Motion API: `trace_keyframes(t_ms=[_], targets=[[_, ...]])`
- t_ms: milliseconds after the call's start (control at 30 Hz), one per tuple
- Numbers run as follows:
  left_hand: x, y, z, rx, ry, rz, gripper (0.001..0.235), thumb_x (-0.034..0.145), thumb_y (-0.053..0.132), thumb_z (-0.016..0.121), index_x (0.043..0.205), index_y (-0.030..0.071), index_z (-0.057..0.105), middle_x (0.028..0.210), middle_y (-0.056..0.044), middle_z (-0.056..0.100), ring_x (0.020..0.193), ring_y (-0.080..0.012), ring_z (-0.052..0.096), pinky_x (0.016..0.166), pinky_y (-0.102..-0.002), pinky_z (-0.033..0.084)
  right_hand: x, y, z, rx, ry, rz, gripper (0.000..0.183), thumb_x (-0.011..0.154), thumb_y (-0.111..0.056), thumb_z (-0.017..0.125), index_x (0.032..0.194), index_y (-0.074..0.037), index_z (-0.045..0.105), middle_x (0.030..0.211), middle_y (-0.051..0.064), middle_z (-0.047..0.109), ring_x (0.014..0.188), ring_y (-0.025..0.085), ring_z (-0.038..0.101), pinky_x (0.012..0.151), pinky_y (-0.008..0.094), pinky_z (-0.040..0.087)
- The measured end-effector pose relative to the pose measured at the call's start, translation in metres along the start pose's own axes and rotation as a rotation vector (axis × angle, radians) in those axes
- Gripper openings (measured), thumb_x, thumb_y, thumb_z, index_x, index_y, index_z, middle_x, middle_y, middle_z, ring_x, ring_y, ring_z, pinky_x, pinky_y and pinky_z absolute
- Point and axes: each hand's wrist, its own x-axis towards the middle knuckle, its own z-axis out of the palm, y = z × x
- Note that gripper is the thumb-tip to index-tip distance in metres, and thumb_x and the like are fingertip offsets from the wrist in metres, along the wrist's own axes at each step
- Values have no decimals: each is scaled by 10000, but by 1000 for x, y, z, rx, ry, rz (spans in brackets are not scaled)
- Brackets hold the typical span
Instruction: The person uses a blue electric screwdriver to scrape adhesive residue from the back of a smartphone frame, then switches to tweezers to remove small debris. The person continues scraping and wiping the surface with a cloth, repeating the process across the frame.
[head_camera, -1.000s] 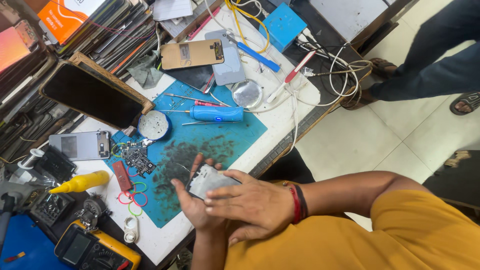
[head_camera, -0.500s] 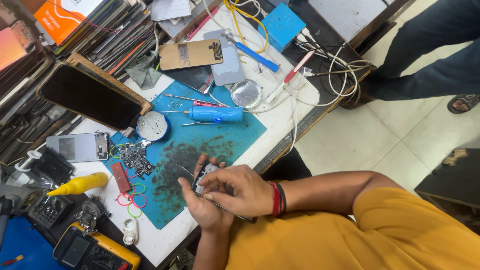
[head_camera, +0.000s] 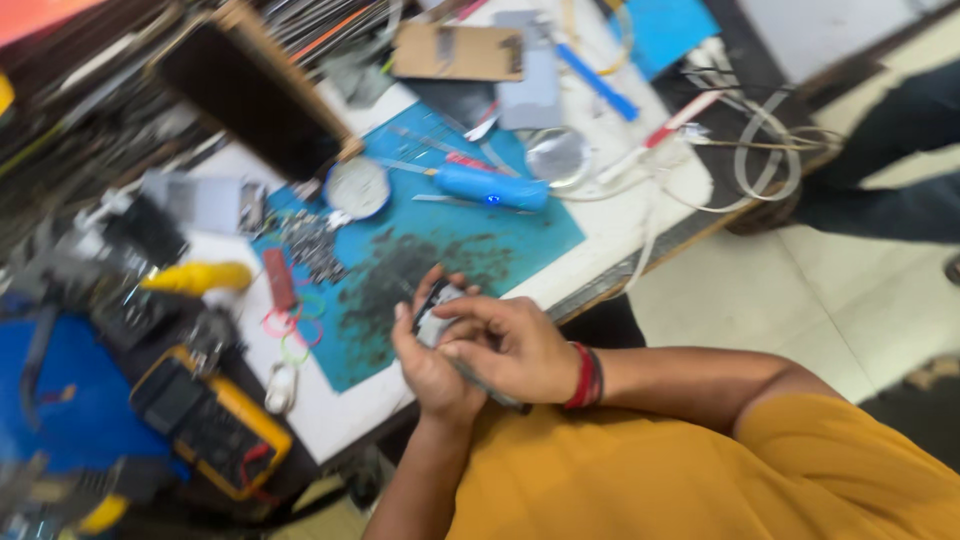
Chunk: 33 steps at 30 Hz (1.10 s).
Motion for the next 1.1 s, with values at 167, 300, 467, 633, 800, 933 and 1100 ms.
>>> trace_keyframes(t_ms=[167, 300, 467, 633, 800, 933, 1100], targets=[[3, 24, -12, -119, -27, 116, 560, 1070, 516, 329, 1353, 81, 540, 1185, -111, 638, 1064, -257, 621, 929, -499, 534, -24, -11, -11, -151, -221, -32, 281, 912, -94, 733, 1182, -25, 699, 858, 75, 798, 691, 81, 740, 610, 247, 563], [9, 14, -11, -27, 30, 104, 574, 1058, 525, 319, 1325, 77, 558, 1148, -124, 645, 1006, -264, 642, 873, -498, 556, -9, -7, 2, -180, -98, 98, 286, 868, -99, 796, 1137, -15, 752, 691, 96, 709, 570, 189, 632, 540, 291, 509], [3, -4, -6, -31, -3, -34, 582, 1067, 525, 310, 1329, 65, 553, 1180, -136, 649, 1036, -270, 651, 921, -491, 560, 7, -10, 3, -186, -77, -22, 224, 899, -108, 758, 1105, -22, 733, 808, 76, 715, 681, 112, 671, 628, 270, 524], [7, 28, -16, -93, 24, 32, 699, 1041, 645, 269, 1341, 77, 542, 1182, -133, 643, 1046, -270, 642, 911, -531, 561, -58, 19, -37, -184, -331, 7, 206, 820, -89, 784, 1022, -51, 768, 779, 45, 746, 645, 93, 660, 565, 276, 520], [-4, 6, -8, -61, -236, -171, 875, 1033, 737, 267, 1468, 18, 508, 1293, -184, 623, 1151, -318, 638, 1000, -485, 540, -102, 89, -147, -306, 882, 194, 402, 989, 62, 647, 1370, -29, 556, 1043, 5, 618, 911, 89, 598, 821, 235, 525], [-5, -5, -10, 33, -317, -303, 853, 1042, 702, 280, 1505, 10, 462, 1384, -203, 594, 1229, -329, 613, 1035, -484, 525, -181, 111, -238, -775, 1155, 699, 326, 961, 22, 680, 1264, -39, 578, 989, 19, 627, 869, 118, 607, 778, 252, 518], [1, -1, -8, -40, -320, -319, 834, 1058, 683, 259, 1491, 1, 467, 1370, -217, 596, 1219, -344, 615, 1008, -515, 546, -240, 79, -250, -862, 1080, 1039, 238, 926, -29, 722, 1133, -52, 606, 922, 37, 638, 815, 154, 617, 724, 272, 510]])
